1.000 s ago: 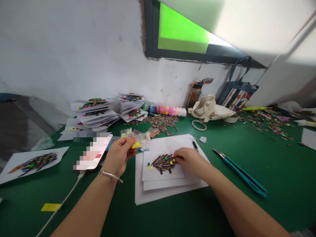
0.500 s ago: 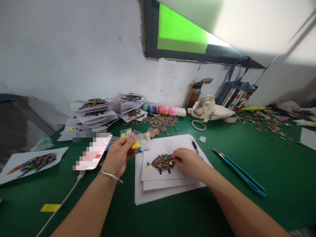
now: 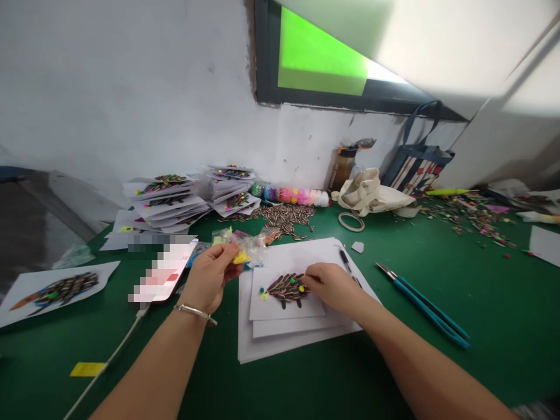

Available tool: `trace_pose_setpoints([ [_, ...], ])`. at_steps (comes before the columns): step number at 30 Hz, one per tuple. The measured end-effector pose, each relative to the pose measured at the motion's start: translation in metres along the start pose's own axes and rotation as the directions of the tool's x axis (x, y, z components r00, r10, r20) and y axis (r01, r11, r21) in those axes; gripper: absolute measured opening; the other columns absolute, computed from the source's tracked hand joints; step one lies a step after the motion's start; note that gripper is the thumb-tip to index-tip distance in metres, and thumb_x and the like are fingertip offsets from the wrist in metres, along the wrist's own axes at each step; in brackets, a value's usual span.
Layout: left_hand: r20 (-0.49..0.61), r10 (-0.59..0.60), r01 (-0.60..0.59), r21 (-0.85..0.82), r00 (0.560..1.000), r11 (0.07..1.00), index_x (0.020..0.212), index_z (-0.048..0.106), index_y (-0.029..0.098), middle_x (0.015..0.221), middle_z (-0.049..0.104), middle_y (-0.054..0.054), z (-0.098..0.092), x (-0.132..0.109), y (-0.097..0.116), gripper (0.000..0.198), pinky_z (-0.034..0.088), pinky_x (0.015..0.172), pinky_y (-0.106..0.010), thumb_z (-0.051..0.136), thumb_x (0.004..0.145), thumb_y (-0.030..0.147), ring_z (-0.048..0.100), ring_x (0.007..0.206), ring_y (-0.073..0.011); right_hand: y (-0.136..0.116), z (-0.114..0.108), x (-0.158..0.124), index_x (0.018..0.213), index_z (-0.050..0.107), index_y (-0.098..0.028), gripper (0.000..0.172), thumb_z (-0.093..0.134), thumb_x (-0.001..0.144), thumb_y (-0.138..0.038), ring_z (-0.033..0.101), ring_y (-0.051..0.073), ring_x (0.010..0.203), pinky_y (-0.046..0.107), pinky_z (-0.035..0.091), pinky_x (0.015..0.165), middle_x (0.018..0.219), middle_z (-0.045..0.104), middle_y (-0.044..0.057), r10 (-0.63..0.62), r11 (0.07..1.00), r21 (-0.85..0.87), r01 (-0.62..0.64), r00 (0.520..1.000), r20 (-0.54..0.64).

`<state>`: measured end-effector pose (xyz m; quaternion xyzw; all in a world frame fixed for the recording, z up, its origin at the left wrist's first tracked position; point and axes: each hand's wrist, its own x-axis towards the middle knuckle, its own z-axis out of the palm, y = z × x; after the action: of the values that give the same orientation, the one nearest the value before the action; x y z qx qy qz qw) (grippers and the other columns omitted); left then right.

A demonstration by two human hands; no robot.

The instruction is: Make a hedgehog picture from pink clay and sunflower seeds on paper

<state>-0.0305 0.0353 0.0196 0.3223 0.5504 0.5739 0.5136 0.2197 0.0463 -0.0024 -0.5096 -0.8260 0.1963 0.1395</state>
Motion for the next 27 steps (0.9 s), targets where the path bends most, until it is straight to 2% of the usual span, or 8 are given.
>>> trace_pose_setpoints([
  [6, -0.001, 0.001, -0.001, 0.004, 1.0, 1.0, 0.071, 0.059, 0.016, 0.061, 0.058, 0.004, 0.001, 0.001, 0.0, 0.031, 0.045, 0.048, -0.017, 0.077, 0.062, 0.039, 0.054, 0.05, -0.0069, 0.003, 0.003, 0.001, 0.068, 0.063, -0.02, 0.021, 0.049, 0.082, -0.027, 0.05, 0.013, 0.059, 0.023, 0.027, 0.052, 0.064, 0.062, 0.0, 0.095, 0.992, 0.084, -0.097, 0.995, 0.032],
  [12, -0.008, -0.006, 0.006, 0.005, 1.0, 1.0, 0.072, 0.061, 0.016, 0.061, 0.059, 0.004, 0.001, 0.0, 0.0, 0.031, 0.046, 0.049, -0.018, 0.078, 0.061, 0.039, 0.054, 0.049, -0.0072, 0.003, 0.002, 0.0, 0.069, 0.064, -0.02, 0.018, 0.049, 0.079, -0.025, 0.051, 0.013, 0.061, 0.023, 0.029, 0.053, 0.067, 0.064, 0.0, 0.082, 0.992, 0.099, -0.084, 0.996, 0.028],
  [19, -0.012, -0.003, 0.003, 0.0, 1.0, 1.0, 0.073, 0.062, 0.015, 0.06, 0.058, 0.004, 0.001, -0.001, 0.002, 0.032, 0.046, 0.048, -0.018, 0.079, 0.06, 0.039, 0.054, 0.049, -0.0071, 0.014, -0.005, 0.001, 0.068, 0.065, -0.02, 0.026, 0.046, 0.081, -0.03, 0.053, 0.014, 0.061, 0.022, 0.033, 0.052, 0.063, 0.062, 0.0, 0.132, 0.97, 0.2, -0.142, 0.989, 0.059],
  [22, -0.013, 0.0, 0.0, -0.007, 1.0, 1.0, 0.072, 0.061, 0.015, 0.061, 0.058, 0.004, 0.001, -0.001, 0.002, 0.032, 0.046, 0.048, -0.018, 0.079, 0.059, 0.039, 0.054, 0.049, -0.007, 0.018, -0.01, 0.002, 0.069, 0.066, -0.02, 0.025, 0.046, 0.082, -0.028, 0.055, 0.015, 0.063, 0.023, 0.035, 0.055, 0.064, 0.063, 0.0, 0.141, 0.977, 0.158, -0.145, 0.989, 0.038],
  [27, -0.011, 0.004, -0.004, -0.002, 1.0, 1.0, 0.069, 0.06, 0.015, 0.059, 0.058, 0.004, 0.001, 0.0, 0.001, 0.032, 0.046, 0.048, -0.018, 0.079, 0.059, 0.039, 0.054, 0.049, -0.0074, 0.022, -0.011, 0.001, 0.085, 0.071, -0.022, 0.023, 0.048, 0.082, -0.024, 0.058, 0.018, 0.075, 0.026, 0.039, 0.066, 0.083, 0.067, 0.005, 0.108, 0.994, -0.018, -0.109, 0.994, -0.003],
])
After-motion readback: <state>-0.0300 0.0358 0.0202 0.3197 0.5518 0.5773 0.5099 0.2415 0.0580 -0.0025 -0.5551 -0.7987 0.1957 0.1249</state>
